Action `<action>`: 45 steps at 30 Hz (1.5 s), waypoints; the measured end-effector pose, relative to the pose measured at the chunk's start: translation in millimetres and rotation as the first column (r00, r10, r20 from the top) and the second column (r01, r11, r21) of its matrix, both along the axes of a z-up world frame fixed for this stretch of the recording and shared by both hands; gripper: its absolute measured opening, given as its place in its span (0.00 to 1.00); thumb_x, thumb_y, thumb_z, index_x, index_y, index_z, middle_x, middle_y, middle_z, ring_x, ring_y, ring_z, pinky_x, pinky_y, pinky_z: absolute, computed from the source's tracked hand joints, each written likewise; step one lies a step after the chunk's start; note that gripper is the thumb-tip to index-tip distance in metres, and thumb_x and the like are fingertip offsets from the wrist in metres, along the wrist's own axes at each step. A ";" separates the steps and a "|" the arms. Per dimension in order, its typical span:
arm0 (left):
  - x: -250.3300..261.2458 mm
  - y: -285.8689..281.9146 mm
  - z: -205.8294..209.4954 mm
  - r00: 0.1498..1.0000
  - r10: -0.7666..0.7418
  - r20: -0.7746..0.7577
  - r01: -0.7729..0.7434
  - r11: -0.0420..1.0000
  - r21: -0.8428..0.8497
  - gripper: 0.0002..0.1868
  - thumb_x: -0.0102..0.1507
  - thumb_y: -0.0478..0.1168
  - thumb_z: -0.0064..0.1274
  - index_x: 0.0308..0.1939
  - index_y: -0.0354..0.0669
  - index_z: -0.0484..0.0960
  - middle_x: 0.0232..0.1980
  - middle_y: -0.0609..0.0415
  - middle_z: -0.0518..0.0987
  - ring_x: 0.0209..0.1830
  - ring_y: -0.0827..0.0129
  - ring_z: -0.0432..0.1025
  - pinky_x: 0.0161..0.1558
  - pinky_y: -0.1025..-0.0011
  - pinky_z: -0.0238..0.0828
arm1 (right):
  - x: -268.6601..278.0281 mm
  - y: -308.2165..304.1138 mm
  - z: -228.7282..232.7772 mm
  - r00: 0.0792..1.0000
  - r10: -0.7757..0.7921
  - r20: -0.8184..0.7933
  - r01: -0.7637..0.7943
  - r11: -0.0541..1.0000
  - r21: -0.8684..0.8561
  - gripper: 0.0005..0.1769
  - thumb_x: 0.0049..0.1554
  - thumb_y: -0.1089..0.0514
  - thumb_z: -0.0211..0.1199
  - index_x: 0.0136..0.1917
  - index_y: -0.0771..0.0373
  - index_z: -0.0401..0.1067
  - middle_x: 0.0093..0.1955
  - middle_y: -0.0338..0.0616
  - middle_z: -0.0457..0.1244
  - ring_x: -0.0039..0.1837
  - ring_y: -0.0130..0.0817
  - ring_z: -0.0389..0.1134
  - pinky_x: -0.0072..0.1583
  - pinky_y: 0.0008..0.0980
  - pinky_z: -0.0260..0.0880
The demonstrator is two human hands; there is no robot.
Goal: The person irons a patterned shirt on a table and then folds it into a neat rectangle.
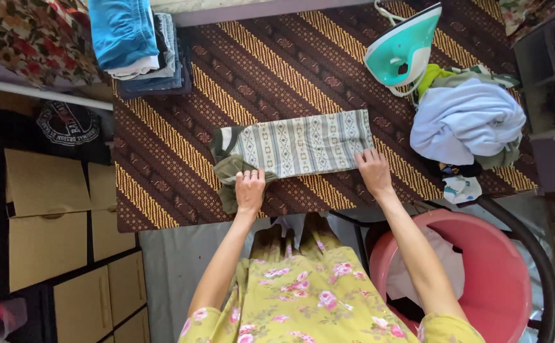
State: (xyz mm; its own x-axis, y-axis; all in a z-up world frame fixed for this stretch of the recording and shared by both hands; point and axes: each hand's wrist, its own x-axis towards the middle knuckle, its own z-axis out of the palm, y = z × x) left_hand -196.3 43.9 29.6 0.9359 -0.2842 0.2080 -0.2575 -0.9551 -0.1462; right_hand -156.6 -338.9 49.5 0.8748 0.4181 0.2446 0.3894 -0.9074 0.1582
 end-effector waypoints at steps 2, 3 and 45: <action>-4.2 0.0 -4.9 0.999 0.014 -0.034 -0.014 1.000 -0.004 0.13 0.60 0.34 0.55 0.49 0.44 0.82 0.39 0.54 0.83 0.44 0.65 0.76 0.53 0.64 0.64 | -4.0 -1.8 -4.1 1.000 -0.003 -0.011 0.003 1.000 -0.015 0.14 0.54 0.64 0.63 0.55 0.60 0.74 0.49 0.45 0.64 0.57 0.41 0.67 0.56 0.38 0.69; -5.9 -0.7 -7.2 0.997 0.029 -0.065 -0.029 1.000 -0.008 0.13 0.60 0.34 0.56 0.49 0.45 0.82 0.40 0.54 0.83 0.45 0.65 0.76 0.54 0.63 0.64 | -5.4 -3.3 -6.0 1.000 -0.005 -0.019 0.004 1.000 -0.031 0.13 0.55 0.64 0.64 0.55 0.61 0.73 0.49 0.45 0.64 0.57 0.41 0.67 0.56 0.38 0.69; 276.5 12.3 17.0 0.847 0.324 -0.421 -0.422 0.891 -0.165 0.11 0.70 0.43 0.55 0.56 0.49 0.80 0.59 0.47 0.73 0.68 0.56 0.64 0.77 0.37 0.35 | 248.9 26.9 -23.8 0.679 -0.328 -0.657 0.727 0.173 0.664 0.17 0.60 0.49 0.65 0.55 0.64 0.72 0.50 0.42 0.70 0.53 0.34 0.71 0.58 0.39 0.68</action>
State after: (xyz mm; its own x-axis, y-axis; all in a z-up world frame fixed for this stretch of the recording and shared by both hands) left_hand 80.2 56.2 46.6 0.9801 0.1157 -0.1615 0.1382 -0.9810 0.1360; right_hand 92.3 -311.9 25.8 0.8721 -0.4419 -0.2100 -0.4119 -0.4315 -0.8026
